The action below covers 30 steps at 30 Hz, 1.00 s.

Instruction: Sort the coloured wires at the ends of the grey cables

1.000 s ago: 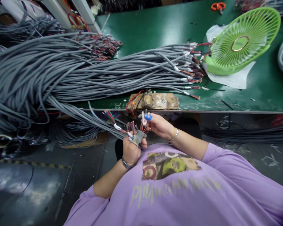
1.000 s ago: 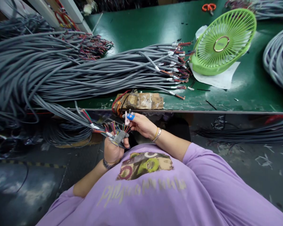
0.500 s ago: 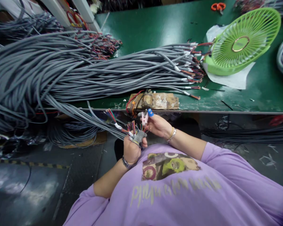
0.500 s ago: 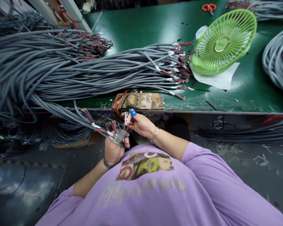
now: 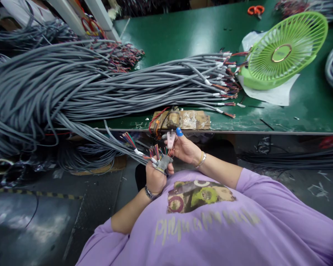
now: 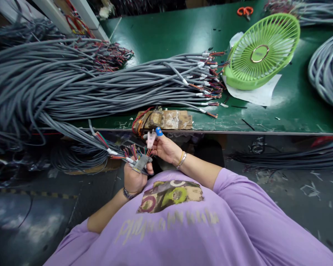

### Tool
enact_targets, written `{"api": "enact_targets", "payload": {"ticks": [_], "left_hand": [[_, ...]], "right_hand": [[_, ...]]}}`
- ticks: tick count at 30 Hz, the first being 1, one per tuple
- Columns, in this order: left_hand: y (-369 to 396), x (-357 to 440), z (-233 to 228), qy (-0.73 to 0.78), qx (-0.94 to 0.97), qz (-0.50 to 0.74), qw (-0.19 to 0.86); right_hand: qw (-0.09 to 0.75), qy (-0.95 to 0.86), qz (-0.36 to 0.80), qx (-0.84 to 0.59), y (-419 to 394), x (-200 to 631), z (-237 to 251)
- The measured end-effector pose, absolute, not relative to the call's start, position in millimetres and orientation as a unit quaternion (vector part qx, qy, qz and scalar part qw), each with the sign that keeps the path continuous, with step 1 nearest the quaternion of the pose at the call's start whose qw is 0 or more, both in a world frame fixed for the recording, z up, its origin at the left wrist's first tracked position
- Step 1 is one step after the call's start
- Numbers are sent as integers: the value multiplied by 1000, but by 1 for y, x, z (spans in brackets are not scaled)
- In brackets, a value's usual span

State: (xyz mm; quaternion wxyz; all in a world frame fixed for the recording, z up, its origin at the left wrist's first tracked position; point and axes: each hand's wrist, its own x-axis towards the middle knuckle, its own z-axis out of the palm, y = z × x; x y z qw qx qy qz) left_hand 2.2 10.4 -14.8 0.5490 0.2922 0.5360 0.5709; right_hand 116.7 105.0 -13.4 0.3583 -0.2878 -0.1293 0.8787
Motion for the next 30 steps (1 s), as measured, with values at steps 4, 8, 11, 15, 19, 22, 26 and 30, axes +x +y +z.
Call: {"api": "enact_targets", "payload": {"ticks": [4, 8, 11, 15, 19, 22, 26, 30], "left_hand": [[6, 1, -15, 527, 295, 579, 547], [7, 2, -11, 534, 280, 586, 542], [9, 3, -9, 542, 280, 587, 532], [12, 4, -9, 535, 279, 590, 535], [16, 6, -8, 530, 275, 594, 539], [18, 7, -6, 534, 265, 593, 541], [20, 9, -6, 539, 248, 590, 548], [19, 9, -8, 543, 242, 580, 557]], "right_hand": [[337, -137, 888, -283, 106, 120, -10], [346, -161, 882, -275, 105, 123, -10], [356, -184, 875, -273, 104, 126, -10], [351, -188, 877, -268, 104, 127, -11], [360, -180, 876, -267, 106, 124, -16], [364, -170, 880, -254, 108, 123, -19], [369, -166, 881, -244, 109, 121, -21], [379, -165, 876, -249, 110, 119, -21]]}}
